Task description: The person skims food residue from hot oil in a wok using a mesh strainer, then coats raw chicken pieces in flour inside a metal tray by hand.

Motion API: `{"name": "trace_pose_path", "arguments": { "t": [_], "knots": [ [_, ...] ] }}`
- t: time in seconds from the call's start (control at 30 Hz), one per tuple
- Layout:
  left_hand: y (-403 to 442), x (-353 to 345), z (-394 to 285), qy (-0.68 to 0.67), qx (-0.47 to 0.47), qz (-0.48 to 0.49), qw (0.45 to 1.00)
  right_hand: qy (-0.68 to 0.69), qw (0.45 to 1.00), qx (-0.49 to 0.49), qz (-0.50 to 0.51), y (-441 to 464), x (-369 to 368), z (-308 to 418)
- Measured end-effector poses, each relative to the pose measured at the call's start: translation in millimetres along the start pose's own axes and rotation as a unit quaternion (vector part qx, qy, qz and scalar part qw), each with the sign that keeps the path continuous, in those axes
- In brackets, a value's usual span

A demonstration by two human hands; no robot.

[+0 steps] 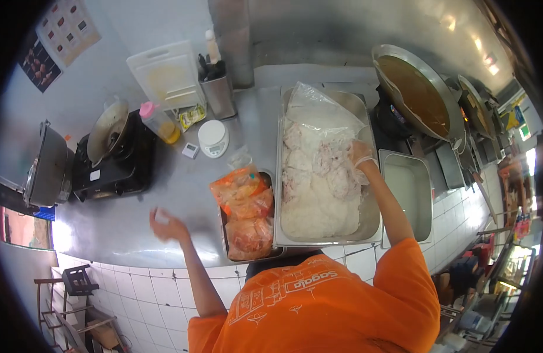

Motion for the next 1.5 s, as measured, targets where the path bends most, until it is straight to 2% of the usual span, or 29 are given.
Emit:
{"name": "trace_pose_path", "arguments": {
  "t": [0.03,0.07,0.1,0.13,0.17,0.2,0.23,0.3,0.33,0.4,0.43,0.5,0.53,0.6,0.63,0.7,0.73,0.8,0.9,1.03,1.1,1.23,1.3,1.43,1.5],
  "knots": [
    [3.9,9.9,-65.6,-0.195,-0.138,0.004,0.971,0.000,1.000,-0.003,-0.003,5.1,0.5,-6.8],
    [-1.7,23.9,-134.8,-0.218,-0.238,0.026,0.946,-0.050,0.998,-0.034,0.032,12.2,-6.2,-16.0],
    [-17.5,31.5,-197.7,-0.276,-0.298,0.055,0.912,-0.098,0.991,-0.067,0.065,19.1,-11.0,-23.8],
    [-42.2,39.8,-256.2,-0.425,-0.303,0.155,0.839,-0.096,0.991,-0.069,0.066,20.8,-14.9,-25.3],
    [-65.0,41.6,-308.9,-0.394,-0.455,0.138,0.787,-0.094,0.991,-0.071,0.065,20.2,-18.0,-23.0],
    [-93.0,58.2,-352.0,-0.379,-0.524,0.161,0.745,-0.092,0.991,-0.075,0.056,18.2,-16.0,-17.1],
    [-124.5,57.4,-386.6,-0.362,-0.581,0.197,0.702,-0.073,0.991,-0.068,0.093,13.3,-12.1,-5.3],
    [-192.5,39.7,-442.0,-0.316,-0.664,0.147,0.662,-0.036,0.984,-0.055,0.167,2.8,3.3,6.4],
    [-218.3,20.9,-460.4,-0.321,-0.666,0.141,0.658,-0.036,0.985,-0.057,0.158,-1.5,10.9,0.3],
    [-255.8,-9.6,-490.7,-0.171,-0.730,0.028,0.661,0.005,0.994,-0.002,0.107,-4.0,29.6,-9.7],
    [-256.1,-8.6,-498.7,-0.173,-0.730,0.025,0.661,0.004,0.995,-0.003,0.104,-3.7,51.8,-11.5],
    [-247.5,-6.0,-500.7,-0.120,-0.741,0.141,0.645,0.195,0.973,0.037,0.117,-2.9,102.7,-8.2],
    [-237.1,-0.1,-491.8,-0.117,-0.741,0.142,0.646,0.196,0.973,0.038,0.119,2.2,112.6,-8.9],
    [-209.7,17.7,-459.0,-0.196,-0.731,0.129,0.641,0.187,0.976,0.106,-0.035,19.6,130.3,-4.5],
    [-200.5,23.9,-440.6,-0.190,-0.732,0.130,0.642,0.192,0.975,0.108,-0.032,35.3,129.8,0.8],
    [-184.5,33.6,-406.8,-0.208,-0.705,0.149,0.662,0.108,0.992,0.061,-0.020,71.8,117.9,13.6],
    [-183.7,35.1,-395.2,-0.201,-0.705,0.149,0.664,0.113,0.991,0.066,-0.016,86.6,98.1,11.2],
    [-181.7,34.5,-378.4,-0.223,-0.691,0.125,0.677,-0.025,0.999,-0.015,-0.027,125.4,37.5,-3.9],
    [-186.9,26.1,-364.2,-0.242,-0.679,0.105,0.685,-0.034,0.999,0.006,-0.043,157.3,-29.4,-39.7],
    [-185.5,22.8,-356.7,-0.258,-0.662,0.086,0.699,0.017,0.999,-0.033,-0.034,117.2,52.9,12.0],
    [-182.9,24.3,-355.7,-0.270,-0.662,0.081,0.694,-0.004,0.995,0.056,-0.079,109.6,77.1,16.8],
    [-175.5,30.4,-351.6,-0.255,-0.666,0.075,0.697,-0.021,0.991,0.059,-0.121,101.9,115.6,34.5],
    [-171.6,32.4,-343.0,-0.251,-0.658,0.073,0.706,-0.048,0.993,0.097,-0.053,100.5,116.8,40.7],
    [-169.9,30.0,-335.3,-0.244,-0.659,0.077,0.707,-0.128,0.982,0.118,-0.072,124.3,92.6,32.7],
    [-170.0,29.9,-329.9,-0.214,-0.673,0.087,0.703,-0.139,0.988,0.027,-0.058,131.1,68.2,29.3]
  ]
}}
Point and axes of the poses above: each hand's wrist, its own y-axis towards the middle knuckle, its own x-axis out of the back of the hand, z = x × y, the point moved 2 cm from there along y, towards the middle knuckle, and after that the axes turned 14 degrees about y, right-handed, at the moved point
